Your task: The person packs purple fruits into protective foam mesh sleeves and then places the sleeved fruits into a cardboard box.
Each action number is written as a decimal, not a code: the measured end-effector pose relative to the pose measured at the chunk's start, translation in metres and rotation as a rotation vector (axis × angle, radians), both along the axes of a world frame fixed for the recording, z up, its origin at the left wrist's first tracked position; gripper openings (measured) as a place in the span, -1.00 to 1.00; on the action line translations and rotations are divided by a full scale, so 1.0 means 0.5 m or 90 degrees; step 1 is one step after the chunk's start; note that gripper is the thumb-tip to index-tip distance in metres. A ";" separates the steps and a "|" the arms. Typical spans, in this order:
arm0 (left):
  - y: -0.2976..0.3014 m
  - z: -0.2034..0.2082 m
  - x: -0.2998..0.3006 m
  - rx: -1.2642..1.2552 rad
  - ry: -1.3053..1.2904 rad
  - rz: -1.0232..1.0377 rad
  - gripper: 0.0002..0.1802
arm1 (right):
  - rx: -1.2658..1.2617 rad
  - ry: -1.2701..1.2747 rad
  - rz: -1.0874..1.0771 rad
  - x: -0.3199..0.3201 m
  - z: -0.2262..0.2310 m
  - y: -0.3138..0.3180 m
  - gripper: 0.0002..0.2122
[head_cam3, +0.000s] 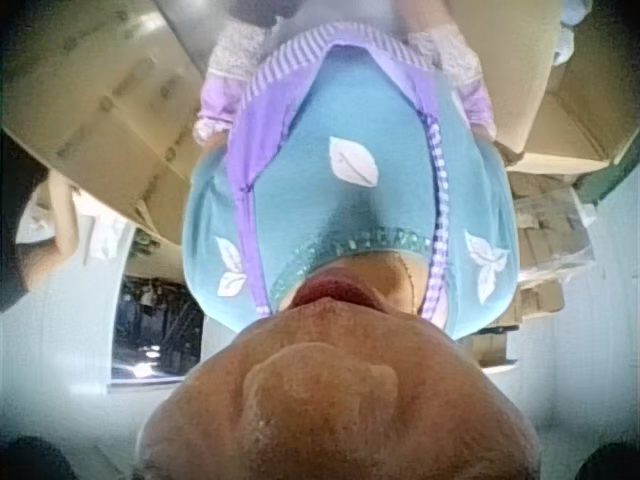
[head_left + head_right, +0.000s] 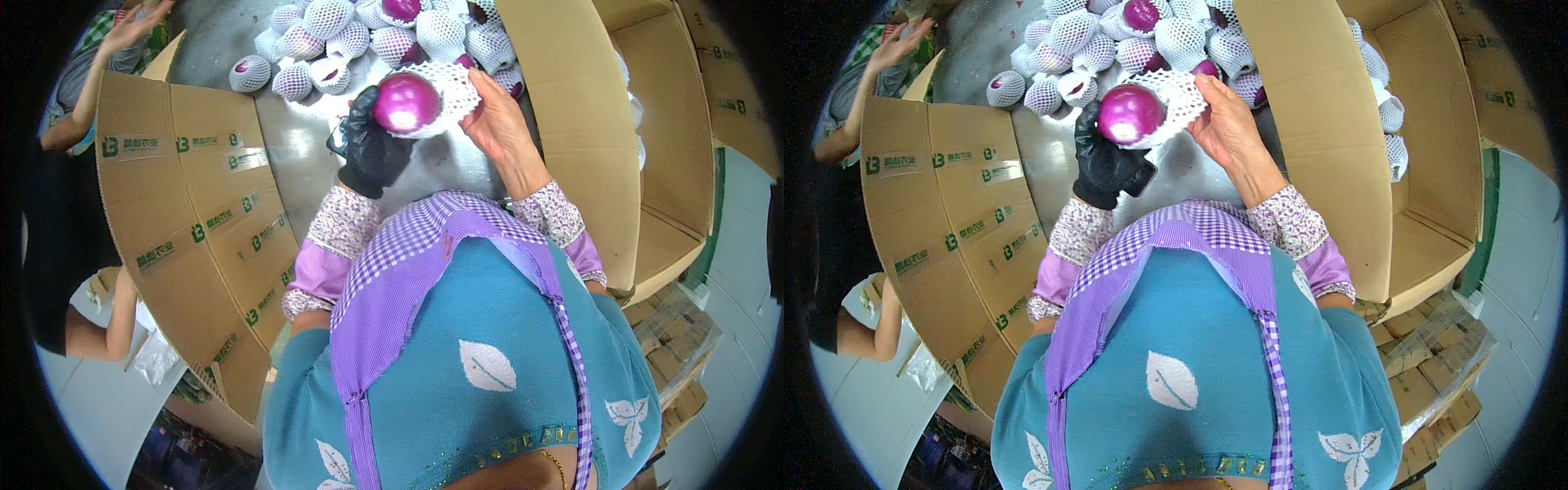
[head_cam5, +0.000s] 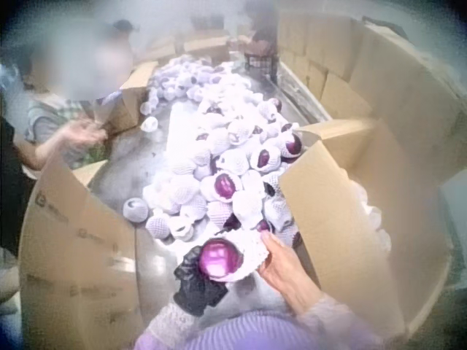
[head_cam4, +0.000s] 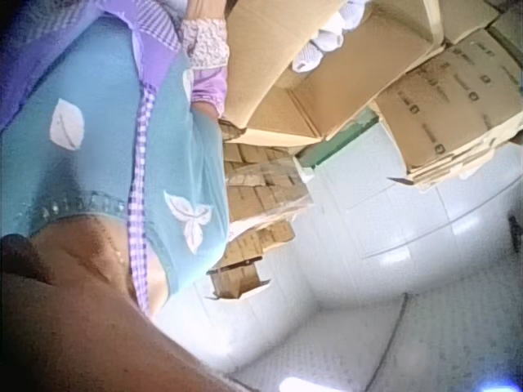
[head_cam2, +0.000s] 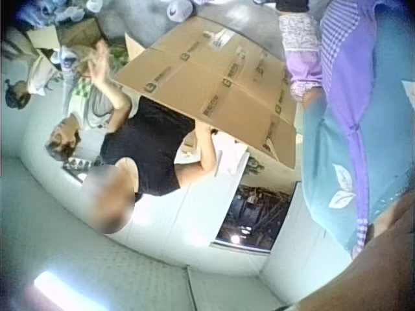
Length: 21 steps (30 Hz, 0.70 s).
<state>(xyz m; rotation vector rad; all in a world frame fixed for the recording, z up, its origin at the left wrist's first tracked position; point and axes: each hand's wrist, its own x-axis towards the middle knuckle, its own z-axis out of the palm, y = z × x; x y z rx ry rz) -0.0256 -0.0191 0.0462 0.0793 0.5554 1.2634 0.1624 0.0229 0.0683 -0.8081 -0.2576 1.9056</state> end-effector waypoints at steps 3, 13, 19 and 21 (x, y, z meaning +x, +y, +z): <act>-0.010 0.036 0.033 0.087 0.151 0.051 -0.23 | -0.006 0.030 -0.007 0.021 -0.011 -0.003 -0.75; -0.003 0.045 0.067 0.020 0.021 0.010 -0.22 | 0.443 -0.414 0.075 0.053 0.066 0.003 -0.60; -0.013 0.029 0.084 0.522 0.943 0.124 -0.42 | 0.672 -0.768 0.039 0.023 0.058 -0.022 -0.22; -0.005 0.054 0.086 0.444 0.758 0.074 -0.32 | 0.497 -0.546 0.059 0.026 0.049 -0.022 -0.33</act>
